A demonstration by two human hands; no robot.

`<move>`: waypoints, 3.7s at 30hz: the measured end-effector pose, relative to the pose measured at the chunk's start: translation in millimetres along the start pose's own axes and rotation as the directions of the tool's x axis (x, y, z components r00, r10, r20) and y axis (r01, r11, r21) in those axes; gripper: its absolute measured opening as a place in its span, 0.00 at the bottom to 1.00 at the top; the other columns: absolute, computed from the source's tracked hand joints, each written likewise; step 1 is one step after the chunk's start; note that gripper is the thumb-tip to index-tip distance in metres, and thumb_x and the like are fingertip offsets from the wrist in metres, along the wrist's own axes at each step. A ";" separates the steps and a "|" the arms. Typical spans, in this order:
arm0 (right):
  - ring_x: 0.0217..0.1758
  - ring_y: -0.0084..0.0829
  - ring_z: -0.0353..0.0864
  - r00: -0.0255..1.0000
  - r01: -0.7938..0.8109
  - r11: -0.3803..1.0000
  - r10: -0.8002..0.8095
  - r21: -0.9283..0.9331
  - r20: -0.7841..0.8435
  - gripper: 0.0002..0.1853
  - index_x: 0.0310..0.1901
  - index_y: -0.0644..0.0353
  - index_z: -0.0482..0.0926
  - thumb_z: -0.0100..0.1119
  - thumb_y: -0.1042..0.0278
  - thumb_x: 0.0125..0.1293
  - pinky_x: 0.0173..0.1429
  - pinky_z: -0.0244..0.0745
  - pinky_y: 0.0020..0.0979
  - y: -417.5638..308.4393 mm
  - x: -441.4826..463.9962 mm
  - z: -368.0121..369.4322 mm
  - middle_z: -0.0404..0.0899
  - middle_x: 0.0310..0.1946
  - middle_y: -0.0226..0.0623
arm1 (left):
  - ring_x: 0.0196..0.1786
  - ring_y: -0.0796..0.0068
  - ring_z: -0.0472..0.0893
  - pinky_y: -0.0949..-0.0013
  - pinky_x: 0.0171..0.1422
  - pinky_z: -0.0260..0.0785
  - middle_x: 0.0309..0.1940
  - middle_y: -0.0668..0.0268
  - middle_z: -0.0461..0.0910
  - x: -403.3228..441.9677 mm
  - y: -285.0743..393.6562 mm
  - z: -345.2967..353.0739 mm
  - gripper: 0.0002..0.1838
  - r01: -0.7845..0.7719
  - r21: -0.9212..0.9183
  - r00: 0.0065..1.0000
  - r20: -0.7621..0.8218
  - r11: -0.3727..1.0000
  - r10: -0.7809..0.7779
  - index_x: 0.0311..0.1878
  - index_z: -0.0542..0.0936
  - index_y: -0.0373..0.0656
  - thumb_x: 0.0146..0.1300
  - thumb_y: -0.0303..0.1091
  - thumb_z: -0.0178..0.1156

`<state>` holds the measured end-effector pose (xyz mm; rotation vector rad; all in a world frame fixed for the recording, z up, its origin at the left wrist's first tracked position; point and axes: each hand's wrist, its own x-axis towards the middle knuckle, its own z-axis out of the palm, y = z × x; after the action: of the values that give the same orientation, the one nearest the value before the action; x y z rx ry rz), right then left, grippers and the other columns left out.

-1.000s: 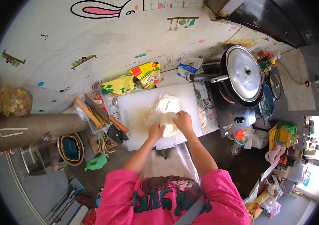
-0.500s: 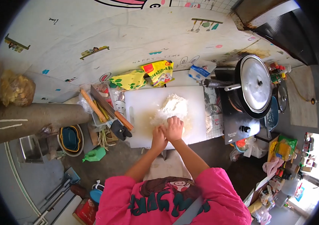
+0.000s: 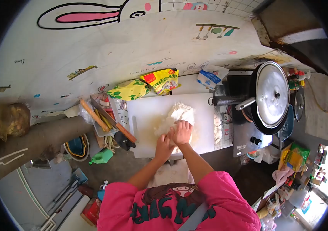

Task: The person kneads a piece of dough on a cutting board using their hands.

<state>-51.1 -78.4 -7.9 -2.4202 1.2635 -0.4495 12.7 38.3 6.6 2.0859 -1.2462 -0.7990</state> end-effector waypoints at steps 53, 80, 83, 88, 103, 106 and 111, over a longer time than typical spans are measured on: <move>0.48 0.34 0.73 0.999 -0.044 0.995 0.043 -0.094 -0.018 0.07 0.37 0.47 0.80 0.57 0.63 0.55 0.55 0.62 0.40 -34.9 6.6 1.7 0.76 0.40 0.29 | 0.73 0.50 0.54 0.46 0.67 0.55 0.72 0.48 0.49 -35.6 -13.4 -22.5 0.44 -0.080 0.105 0.926 0.375 0.991 0.035 0.71 0.54 0.37 0.52 0.35 0.63; 0.43 0.43 0.74 0.977 0.089 0.990 -0.109 0.113 0.183 0.15 0.32 0.57 0.76 0.61 0.53 0.58 0.49 0.65 0.42 -8.9 -9.1 -36.4 0.78 0.30 0.35 | 0.72 0.54 0.58 0.50 0.66 0.60 0.72 0.48 0.51 -54.6 -6.0 -5.5 0.45 -0.182 0.291 0.963 0.246 0.939 0.111 0.68 0.57 0.33 0.49 0.37 0.67; 0.40 0.43 0.74 0.965 0.126 0.989 -0.104 -0.076 0.241 0.15 0.28 0.56 0.76 0.62 0.53 0.57 0.45 0.65 0.44 -23.2 -28.8 -51.0 0.75 0.28 0.36 | 0.73 0.55 0.57 0.48 0.66 0.60 0.72 0.49 0.51 -58.8 -9.4 -8.1 0.46 -0.197 0.289 0.955 0.274 0.937 0.117 0.69 0.56 0.33 0.49 0.38 0.67; 0.42 0.39 0.73 0.995 0.061 0.974 -0.044 -0.216 0.084 0.19 0.34 0.55 0.75 0.61 0.46 0.55 0.45 0.63 0.44 -44.7 -58.8 -39.5 0.73 0.34 0.35 | 0.73 0.52 0.56 0.45 0.65 0.59 0.71 0.47 0.51 -61.8 -18.2 -3.8 0.49 -0.213 0.281 0.953 0.273 0.936 0.135 0.70 0.53 0.32 0.48 0.40 0.68; 0.51 0.45 0.72 0.988 -0.120 0.980 0.133 -0.159 0.073 0.23 0.43 0.51 0.80 0.57 0.41 0.56 0.57 0.61 0.52 -30.6 -26.9 22.1 0.76 0.46 0.39 | 0.68 0.47 0.61 0.41 0.64 0.58 0.65 0.46 0.59 -55.6 -19.0 -13.7 0.41 -0.194 0.250 0.925 0.370 0.949 0.091 0.64 0.62 0.35 0.48 0.41 0.67; 0.52 0.44 0.72 0.974 -0.129 0.982 0.152 -0.137 0.169 0.23 0.44 0.51 0.80 0.57 0.42 0.57 0.58 0.61 0.51 -35.4 -8.0 10.7 0.76 0.47 0.39 | 0.69 0.44 0.59 0.41 0.63 0.57 0.67 0.44 0.55 -49.0 -17.2 -15.4 0.44 -0.172 0.208 0.916 0.394 0.963 0.079 0.66 0.59 0.35 0.47 0.39 0.67; 0.52 0.42 0.73 0.939 -0.105 0.986 0.141 -0.130 0.312 0.22 0.46 0.53 0.79 0.57 0.45 0.58 0.58 0.62 0.50 -26.7 9.9 10.1 0.77 0.47 0.40 | 0.70 0.44 0.58 0.45 0.64 0.58 0.69 0.43 0.53 -44.4 -11.1 -16.1 0.47 -0.121 0.191 0.922 0.386 0.974 0.039 0.68 0.57 0.33 0.46 0.39 0.68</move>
<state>-22.3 -70.8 -3.4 -2.3621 1.3113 0.0532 13.6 85.5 17.8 2.0885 -1.6779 -1.1157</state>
